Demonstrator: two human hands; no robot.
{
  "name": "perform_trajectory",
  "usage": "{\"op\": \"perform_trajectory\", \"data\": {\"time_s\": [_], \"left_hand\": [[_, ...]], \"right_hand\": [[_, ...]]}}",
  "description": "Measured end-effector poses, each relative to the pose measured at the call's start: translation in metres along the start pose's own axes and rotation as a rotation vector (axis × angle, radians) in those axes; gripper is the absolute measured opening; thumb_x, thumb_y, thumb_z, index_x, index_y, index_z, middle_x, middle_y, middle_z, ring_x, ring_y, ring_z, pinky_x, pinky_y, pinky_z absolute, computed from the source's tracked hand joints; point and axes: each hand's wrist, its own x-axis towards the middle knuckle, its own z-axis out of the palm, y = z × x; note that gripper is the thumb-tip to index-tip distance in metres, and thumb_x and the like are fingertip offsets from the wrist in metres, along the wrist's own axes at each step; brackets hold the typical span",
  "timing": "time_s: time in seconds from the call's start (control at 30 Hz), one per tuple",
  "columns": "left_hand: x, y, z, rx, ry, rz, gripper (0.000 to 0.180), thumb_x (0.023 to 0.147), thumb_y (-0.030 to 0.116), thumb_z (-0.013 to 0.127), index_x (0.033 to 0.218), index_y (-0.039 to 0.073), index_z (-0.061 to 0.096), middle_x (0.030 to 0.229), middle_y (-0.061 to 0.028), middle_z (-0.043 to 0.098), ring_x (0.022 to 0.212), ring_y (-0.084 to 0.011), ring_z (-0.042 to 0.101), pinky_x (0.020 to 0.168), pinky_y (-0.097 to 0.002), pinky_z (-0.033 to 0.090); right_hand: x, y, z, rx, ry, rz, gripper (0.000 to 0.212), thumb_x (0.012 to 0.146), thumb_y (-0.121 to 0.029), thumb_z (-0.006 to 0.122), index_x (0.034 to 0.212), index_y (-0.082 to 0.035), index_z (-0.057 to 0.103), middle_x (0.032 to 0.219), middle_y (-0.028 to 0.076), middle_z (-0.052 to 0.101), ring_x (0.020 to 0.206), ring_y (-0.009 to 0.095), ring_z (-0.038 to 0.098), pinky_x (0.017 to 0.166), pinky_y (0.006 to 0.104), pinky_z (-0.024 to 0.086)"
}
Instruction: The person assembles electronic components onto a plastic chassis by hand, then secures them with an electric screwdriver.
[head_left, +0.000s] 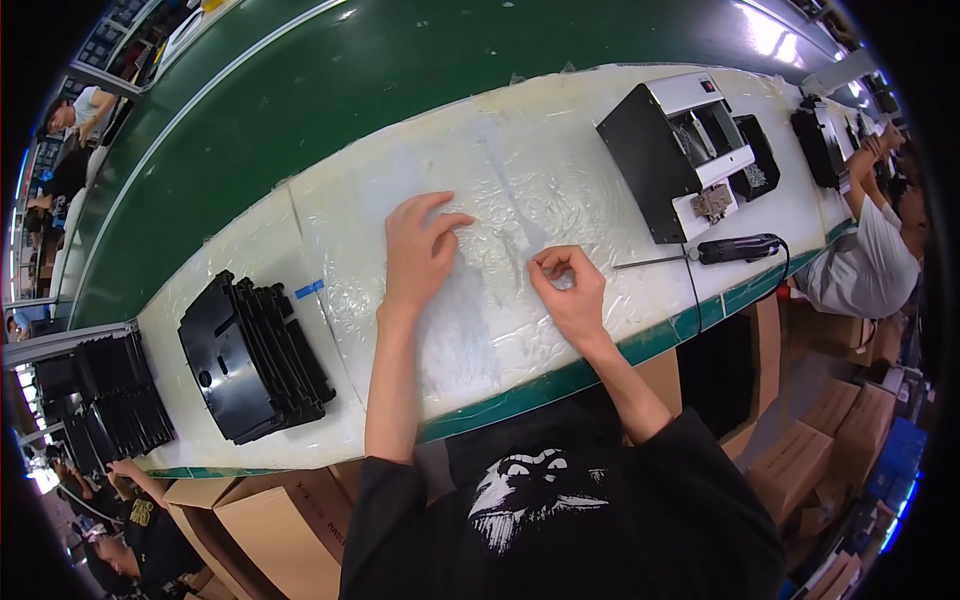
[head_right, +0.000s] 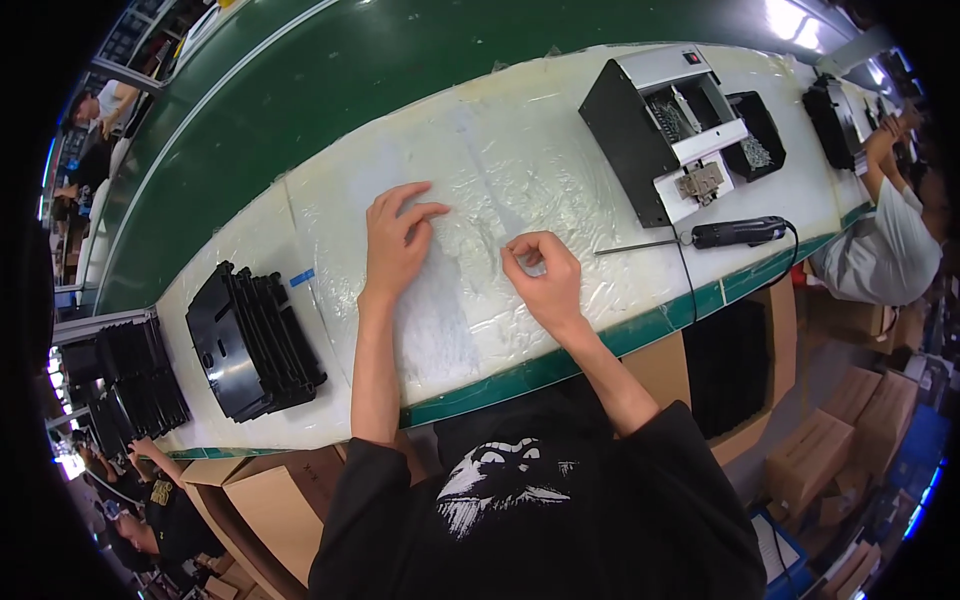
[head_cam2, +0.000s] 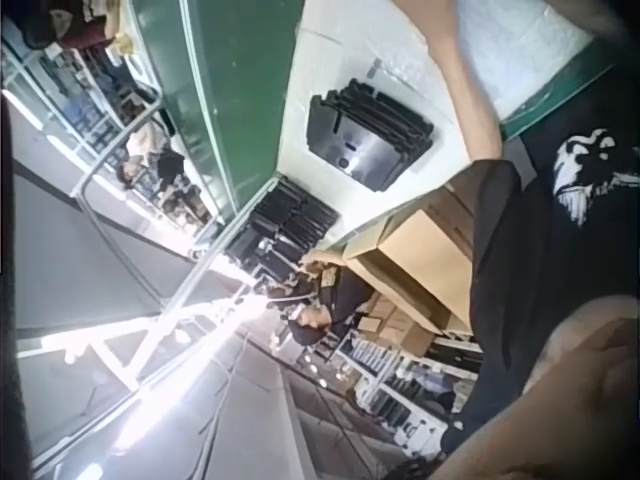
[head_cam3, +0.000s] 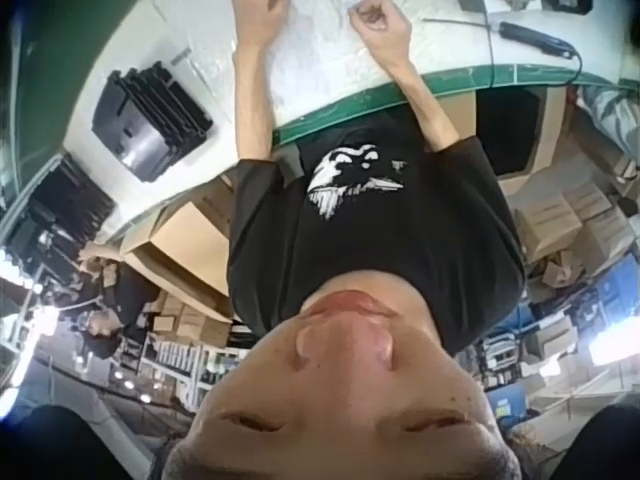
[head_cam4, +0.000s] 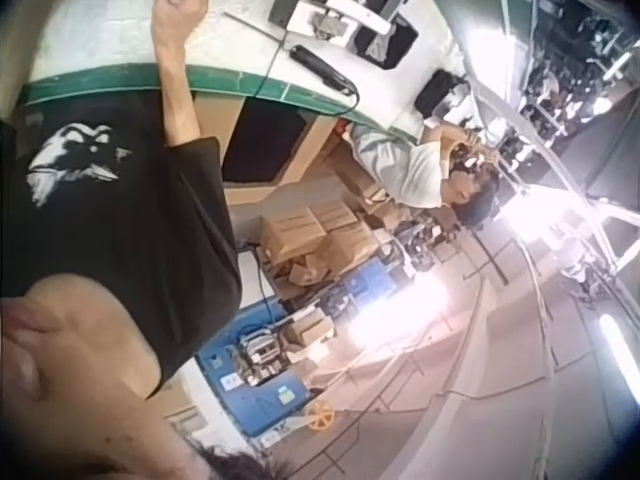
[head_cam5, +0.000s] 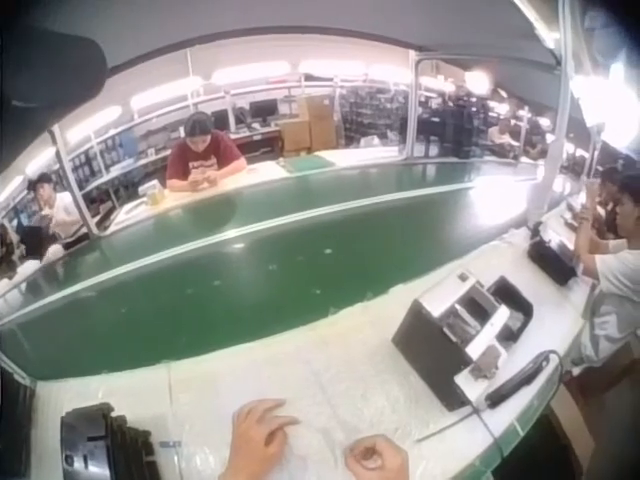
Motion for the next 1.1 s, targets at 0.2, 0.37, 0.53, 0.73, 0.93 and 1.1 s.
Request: {"op": "perform_trajectory", "data": {"time_s": [0.2,0.37,0.53,0.73,0.93,1.1], "left_hand": [[0.0007,-0.0002,0.0017,-0.007,0.003,-0.008,0.026,0.078,0.002,0.063,0.097,0.015,0.076,0.125,-0.0042,0.065,0.122,-0.0288,0.054,0.106,-0.0420,0.037],[0.0001,-0.0005,0.0012,-0.011,0.009,-0.007,0.025,0.079,0.002,0.063,0.097,0.014,0.075,0.125,-0.0041,0.065,0.122,-0.0283,0.055,0.105,-0.0420,0.037],[0.0000,-0.0008,0.0022,-0.020,0.027,-0.005,0.024,0.079,0.002,0.062,0.095,0.014,0.075,0.124,-0.0033,0.065,0.121,-0.0280,0.055,0.105,-0.0420,0.038],[-0.0006,-0.0016,0.0027,-0.033,0.029,-0.014,0.024,0.079,0.002,0.062,0.094,0.014,0.075,0.123,-0.0028,0.066,0.120,-0.0280,0.055,0.104,-0.0421,0.038],[0.0000,-0.0010,0.0035,-0.036,0.029,-0.019,0.023,0.080,0.002,0.062,0.094,0.014,0.075,0.124,-0.0020,0.065,0.120,-0.0279,0.054,0.104,-0.0416,0.038],[-0.0011,-0.0024,0.0043,-0.031,0.039,-0.022,0.023,0.081,0.002,0.062,0.094,0.014,0.075,0.124,-0.0018,0.066,0.120,-0.0275,0.054,0.104,-0.0413,0.039]], "right_hand": [[-0.0023,-0.0012,-0.0023,0.062,0.041,0.052,0.019,0.079,-0.001,0.079,0.087,-0.003,0.061,0.083,0.005,0.070,0.065,0.013,0.063,0.061,0.0258,0.051],[-0.0034,0.0001,-0.0007,0.069,0.079,0.053,0.019,0.080,0.000,0.078,0.088,-0.003,0.061,0.084,0.004,0.070,0.065,0.012,0.064,0.062,0.0251,0.052],[-0.0025,0.0027,-0.0021,0.058,0.056,0.028,0.018,0.080,0.000,0.077,0.090,-0.003,0.063,0.084,0.003,0.070,0.066,0.012,0.063,0.062,0.0248,0.051],[-0.0014,-0.0014,-0.0022,0.051,0.032,0.081,0.014,0.082,0.001,0.076,0.093,-0.003,0.067,0.091,0.003,0.074,0.067,0.011,0.061,0.063,0.0239,0.050],[0.0004,-0.0022,-0.0025,0.054,0.020,0.071,0.011,0.085,0.001,0.073,0.094,-0.001,0.068,0.094,0.004,0.075,0.069,0.010,0.063,0.064,0.0243,0.050],[0.0005,-0.0050,-0.0030,0.032,-0.001,0.089,0.013,0.086,0.000,0.073,0.099,-0.001,0.071,0.093,0.006,0.075,0.070,0.011,0.063,0.064,0.0243,0.050]]}}
